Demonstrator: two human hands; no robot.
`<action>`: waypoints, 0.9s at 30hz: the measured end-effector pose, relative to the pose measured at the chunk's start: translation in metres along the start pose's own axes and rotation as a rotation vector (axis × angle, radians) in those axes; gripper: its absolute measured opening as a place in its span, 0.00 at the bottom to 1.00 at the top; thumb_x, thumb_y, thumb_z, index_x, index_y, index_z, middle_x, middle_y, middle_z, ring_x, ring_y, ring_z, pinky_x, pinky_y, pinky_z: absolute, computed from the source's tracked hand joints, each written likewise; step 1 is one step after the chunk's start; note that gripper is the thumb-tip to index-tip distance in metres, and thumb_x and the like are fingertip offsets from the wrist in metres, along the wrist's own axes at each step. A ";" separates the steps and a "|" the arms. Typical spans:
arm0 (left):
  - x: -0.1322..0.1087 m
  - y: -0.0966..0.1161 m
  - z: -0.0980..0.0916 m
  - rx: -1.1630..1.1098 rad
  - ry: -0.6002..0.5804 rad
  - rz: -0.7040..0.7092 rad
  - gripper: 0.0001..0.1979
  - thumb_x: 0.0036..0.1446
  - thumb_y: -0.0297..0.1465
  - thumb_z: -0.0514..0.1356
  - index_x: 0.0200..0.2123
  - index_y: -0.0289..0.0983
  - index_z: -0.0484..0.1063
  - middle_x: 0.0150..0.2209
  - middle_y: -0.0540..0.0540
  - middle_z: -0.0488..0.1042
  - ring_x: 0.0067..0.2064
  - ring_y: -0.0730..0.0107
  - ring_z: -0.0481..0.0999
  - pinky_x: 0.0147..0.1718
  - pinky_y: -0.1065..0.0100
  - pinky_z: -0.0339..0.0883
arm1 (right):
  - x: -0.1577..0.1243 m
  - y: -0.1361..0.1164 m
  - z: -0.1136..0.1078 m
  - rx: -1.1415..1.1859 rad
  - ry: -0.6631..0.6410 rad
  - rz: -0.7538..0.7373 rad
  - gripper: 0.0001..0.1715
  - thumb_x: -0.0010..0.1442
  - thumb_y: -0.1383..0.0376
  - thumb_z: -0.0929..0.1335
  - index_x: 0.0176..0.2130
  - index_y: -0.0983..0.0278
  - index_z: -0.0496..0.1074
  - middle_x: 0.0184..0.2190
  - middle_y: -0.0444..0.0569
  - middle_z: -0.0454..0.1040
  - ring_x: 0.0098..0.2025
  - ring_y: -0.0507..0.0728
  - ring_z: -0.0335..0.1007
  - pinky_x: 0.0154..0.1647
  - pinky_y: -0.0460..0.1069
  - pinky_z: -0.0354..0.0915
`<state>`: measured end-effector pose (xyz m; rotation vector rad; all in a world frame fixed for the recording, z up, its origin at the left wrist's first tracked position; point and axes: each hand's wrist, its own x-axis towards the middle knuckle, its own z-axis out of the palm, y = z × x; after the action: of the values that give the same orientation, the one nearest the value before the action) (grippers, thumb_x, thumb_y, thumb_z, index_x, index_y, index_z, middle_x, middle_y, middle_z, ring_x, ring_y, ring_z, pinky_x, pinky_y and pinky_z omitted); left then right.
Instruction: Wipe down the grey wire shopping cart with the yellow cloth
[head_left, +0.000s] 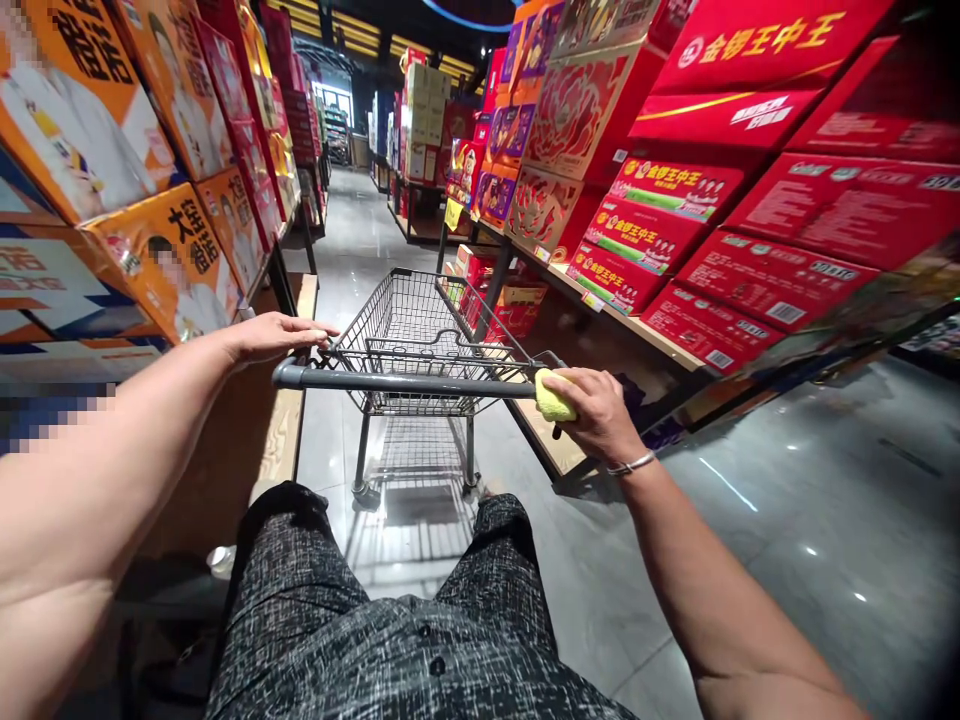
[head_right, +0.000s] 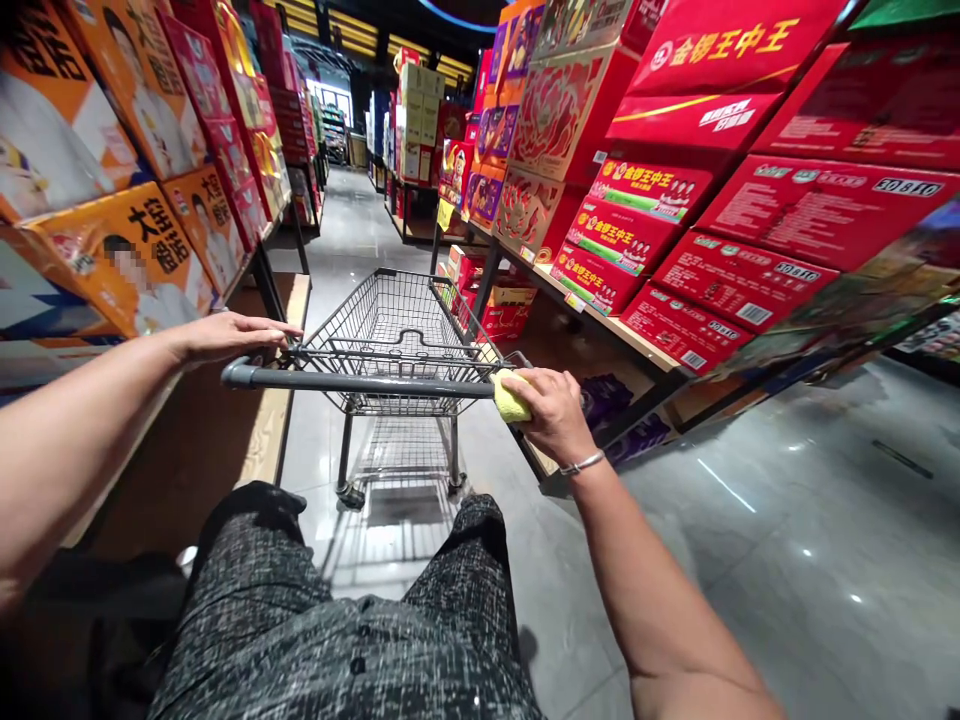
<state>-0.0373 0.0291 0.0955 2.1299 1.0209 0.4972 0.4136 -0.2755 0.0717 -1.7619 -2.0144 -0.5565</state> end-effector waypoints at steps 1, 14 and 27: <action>0.003 0.004 -0.006 0.088 -0.029 -0.027 0.31 0.40 0.59 0.68 0.38 0.40 0.83 0.34 0.45 0.82 0.38 0.55 0.80 0.42 0.61 0.75 | -0.002 -0.001 0.000 0.028 0.013 0.013 0.27 0.57 0.66 0.71 0.56 0.54 0.73 0.56 0.51 0.75 0.56 0.64 0.68 0.59 0.62 0.61; -0.047 0.148 0.144 0.593 -0.052 0.467 0.22 0.57 0.43 0.67 0.52 0.39 0.75 0.49 0.39 0.80 0.51 0.46 0.78 0.46 0.55 0.69 | 0.012 -0.124 0.020 0.040 0.146 0.034 0.33 0.58 0.71 0.69 0.60 0.51 0.69 0.58 0.54 0.73 0.53 0.71 0.64 0.50 0.66 0.66; -0.073 0.113 0.144 0.667 0.171 0.472 0.14 0.56 0.41 0.63 0.41 0.40 0.76 0.37 0.46 0.80 0.41 0.57 0.75 0.44 0.54 0.56 | 0.041 -0.135 0.046 1.054 0.201 -0.433 0.31 0.60 0.61 0.74 0.61 0.50 0.68 0.56 0.51 0.72 0.60 0.61 0.68 0.63 0.62 0.66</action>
<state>0.0618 -0.1401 0.0793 3.0005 0.8408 0.6290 0.2727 -0.2332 0.0511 -0.6276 -1.9570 0.2190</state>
